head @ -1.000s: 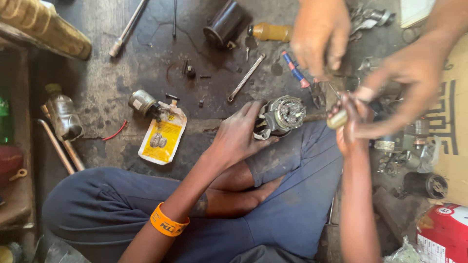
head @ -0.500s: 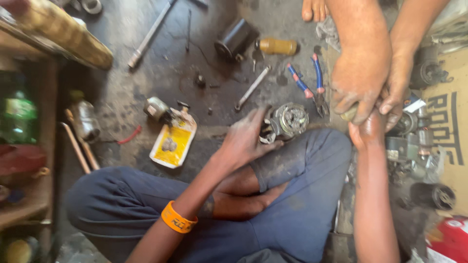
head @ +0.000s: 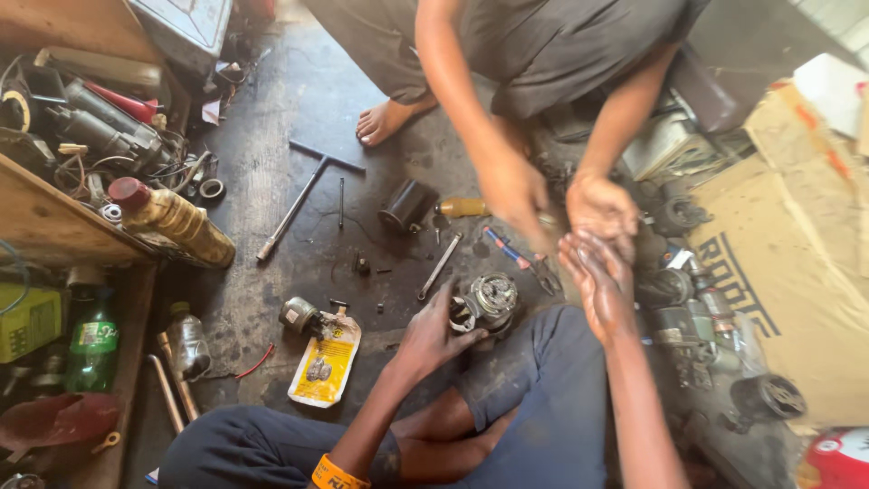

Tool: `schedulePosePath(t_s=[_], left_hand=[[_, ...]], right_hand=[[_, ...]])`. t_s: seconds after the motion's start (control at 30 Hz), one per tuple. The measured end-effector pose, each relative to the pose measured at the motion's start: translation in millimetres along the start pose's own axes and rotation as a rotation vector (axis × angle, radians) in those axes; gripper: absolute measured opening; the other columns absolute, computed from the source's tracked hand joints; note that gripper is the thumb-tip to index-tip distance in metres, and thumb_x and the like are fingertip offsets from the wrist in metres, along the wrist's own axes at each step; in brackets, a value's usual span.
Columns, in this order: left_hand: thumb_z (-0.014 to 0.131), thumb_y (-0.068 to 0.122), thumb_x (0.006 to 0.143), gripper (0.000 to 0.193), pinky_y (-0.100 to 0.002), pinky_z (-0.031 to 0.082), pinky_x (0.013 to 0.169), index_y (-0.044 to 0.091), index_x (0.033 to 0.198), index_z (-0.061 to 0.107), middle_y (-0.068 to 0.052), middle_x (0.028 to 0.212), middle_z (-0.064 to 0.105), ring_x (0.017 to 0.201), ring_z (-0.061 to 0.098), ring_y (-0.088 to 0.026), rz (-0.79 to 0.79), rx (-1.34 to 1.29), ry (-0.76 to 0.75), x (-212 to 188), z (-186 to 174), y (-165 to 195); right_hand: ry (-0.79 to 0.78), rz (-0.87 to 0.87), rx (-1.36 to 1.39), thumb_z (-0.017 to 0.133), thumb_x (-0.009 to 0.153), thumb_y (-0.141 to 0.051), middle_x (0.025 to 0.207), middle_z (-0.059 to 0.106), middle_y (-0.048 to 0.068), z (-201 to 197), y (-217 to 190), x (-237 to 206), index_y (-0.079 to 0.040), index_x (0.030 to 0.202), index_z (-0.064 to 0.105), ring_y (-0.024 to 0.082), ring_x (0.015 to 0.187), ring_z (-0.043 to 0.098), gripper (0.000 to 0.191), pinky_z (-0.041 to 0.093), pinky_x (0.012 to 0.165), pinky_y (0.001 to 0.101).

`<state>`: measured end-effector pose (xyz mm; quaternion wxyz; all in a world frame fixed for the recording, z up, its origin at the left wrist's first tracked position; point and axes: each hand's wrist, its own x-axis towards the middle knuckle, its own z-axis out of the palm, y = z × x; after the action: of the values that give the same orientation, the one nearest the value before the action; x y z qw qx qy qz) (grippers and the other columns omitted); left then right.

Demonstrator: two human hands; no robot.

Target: The person sits on the floor and works on a small electric motor, using a screwdriver to remove screws and disassemble the casing. They remove internal components, inspect them, and then reassemble the motor by placing the parts back and securing the casing.

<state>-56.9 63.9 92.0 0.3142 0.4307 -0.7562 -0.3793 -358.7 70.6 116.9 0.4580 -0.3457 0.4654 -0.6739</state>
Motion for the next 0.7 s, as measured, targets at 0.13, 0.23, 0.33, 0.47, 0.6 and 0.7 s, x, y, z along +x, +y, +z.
schedulePosePath(t_s=[0.13,0.23,0.33,0.47,0.6,0.7], left_hand=[[0.083,0.048,0.073,0.127,-0.05,0.052,0.094,-0.008,0.159,0.009,-0.026,0.128,0.064,0.115,0.063,-0.045,-0.122,0.004,-0.04,-16.5,5.0,-10.0],[0.077,0.059,0.08,0.123,-0.049,0.053,0.095,-0.015,0.154,0.013,-0.033,0.125,0.062,0.114,0.064,-0.045,-0.214,0.155,-0.146,-44.4,19.7,-33.6],[0.073,0.066,0.081,0.109,-0.05,0.052,0.098,-0.009,0.15,0.033,-0.034,0.13,0.063,0.117,0.064,-0.046,-0.155,0.283,-0.266,-73.7,43.7,-53.9],[0.072,0.077,0.077,0.117,-0.053,0.044,0.107,-0.008,0.148,0.033,-0.034,0.138,0.055,0.129,0.055,-0.047,-0.218,0.293,-0.57,-81.5,73.2,-43.5],[0.084,0.056,0.07,0.119,-0.052,0.043,0.11,-0.003,0.155,0.025,-0.034,0.145,0.049,0.135,0.048,-0.05,0.0,0.266,-0.51,-95.6,88.3,-16.8],[0.088,0.045,0.067,0.123,-0.052,0.043,0.109,-0.001,0.158,0.02,-0.035,0.148,0.045,0.134,0.048,-0.051,0.038,0.239,-0.476,-102.1,77.5,-2.3]], right_hand=[[0.081,0.101,0.021,0.055,0.1,-0.011,0.118,0.068,0.016,-5.1,-7.5,-72.9,0.003,0.13,0.059,0.027,0.108,0.07,0.033,0.057,0.098,0.0435],[0.073,0.199,0.09,0.057,0.102,-0.014,0.112,0.067,0.014,-19.4,7.2,-148.7,0.003,0.13,0.059,0.025,0.101,0.068,0.033,0.056,0.094,0.0413],[0.044,0.361,0.199,0.059,0.102,-0.018,0.107,0.065,0.009,-27.7,26.5,-219.5,0.002,0.131,0.061,0.022,0.097,0.065,0.034,0.055,0.089,0.0378],[0.016,0.479,0.285,0.059,0.103,-0.024,0.102,0.063,0.007,-16.1,48.8,-267.8,0.001,0.128,0.061,0.02,0.093,0.062,0.036,0.054,0.084,0.0355],[-0.013,0.509,0.234,0.059,0.101,-0.023,0.101,0.063,0.007,5.0,60.2,-265.4,0.001,0.127,0.061,0.02,0.092,0.062,0.036,0.053,0.081,0.0351],[-0.024,0.518,0.223,0.058,0.102,-0.022,0.101,0.063,0.008,15.8,68.3,-265.8,0.002,0.127,0.061,0.021,0.091,0.063,0.035,0.053,0.08,0.0355]])
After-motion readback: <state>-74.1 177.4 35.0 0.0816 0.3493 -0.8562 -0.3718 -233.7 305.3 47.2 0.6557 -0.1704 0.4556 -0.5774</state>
